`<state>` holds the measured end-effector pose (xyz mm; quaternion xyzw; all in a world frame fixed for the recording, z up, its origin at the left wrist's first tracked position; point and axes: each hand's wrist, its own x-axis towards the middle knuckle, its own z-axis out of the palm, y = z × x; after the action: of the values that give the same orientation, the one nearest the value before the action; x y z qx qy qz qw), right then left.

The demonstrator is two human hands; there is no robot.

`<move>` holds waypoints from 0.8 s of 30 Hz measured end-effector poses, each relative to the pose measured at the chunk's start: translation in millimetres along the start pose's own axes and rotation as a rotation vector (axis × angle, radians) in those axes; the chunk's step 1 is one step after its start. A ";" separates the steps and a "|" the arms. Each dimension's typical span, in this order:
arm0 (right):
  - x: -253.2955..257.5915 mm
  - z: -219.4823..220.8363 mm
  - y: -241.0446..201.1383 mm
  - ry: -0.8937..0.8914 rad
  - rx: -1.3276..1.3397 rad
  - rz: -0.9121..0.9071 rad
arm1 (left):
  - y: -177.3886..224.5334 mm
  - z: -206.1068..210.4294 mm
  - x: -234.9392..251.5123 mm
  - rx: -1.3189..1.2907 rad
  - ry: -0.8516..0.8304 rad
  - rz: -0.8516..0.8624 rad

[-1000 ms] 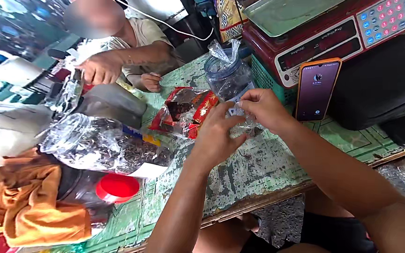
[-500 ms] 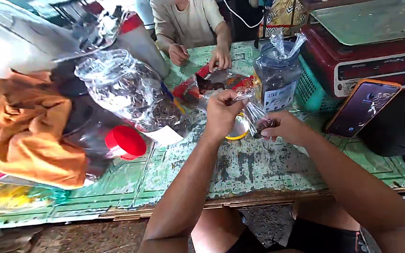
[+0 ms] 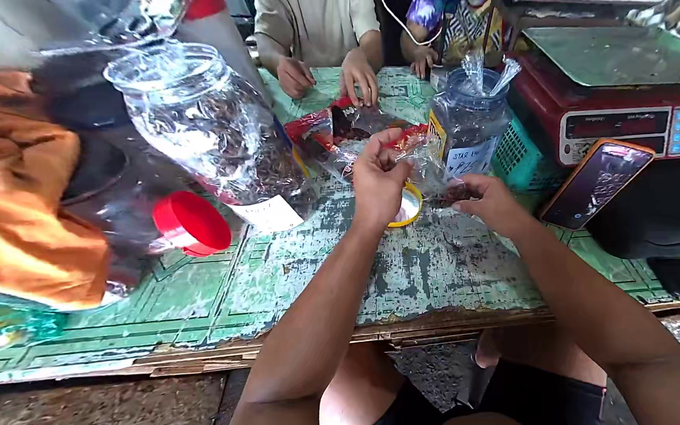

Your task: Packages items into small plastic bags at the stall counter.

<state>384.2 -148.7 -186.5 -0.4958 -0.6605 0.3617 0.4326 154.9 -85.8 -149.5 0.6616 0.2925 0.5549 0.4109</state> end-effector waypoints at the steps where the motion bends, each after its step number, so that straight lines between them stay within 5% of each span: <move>1: 0.1 -1.6 0.0 0.004 0.007 -0.018 | -0.2 -1.2 1.2 0.010 0.016 0.001; 11: -7.3 -1.2 -8.9 0.042 -0.303 -0.002 | -14.7 -6.6 -0.2 0.100 -0.081 0.046; 16: -100.2 -15.2 -22.9 0.435 -0.476 0.039 | -16.3 4.0 -4.4 0.216 -0.128 0.055; 20: -182.3 -35.8 8.0 0.477 -0.667 0.274 | -14.6 3.0 -3.7 0.384 -0.069 0.046; 24: -211.1 -42.2 16.3 0.524 -0.692 0.332 | -10.1 -1.7 0.3 0.536 0.009 0.151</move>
<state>457.3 -346.9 -230.8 -0.7847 -0.5226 0.0470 0.3301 154.0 -80.2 -158.0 0.7643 0.3804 0.4897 0.1771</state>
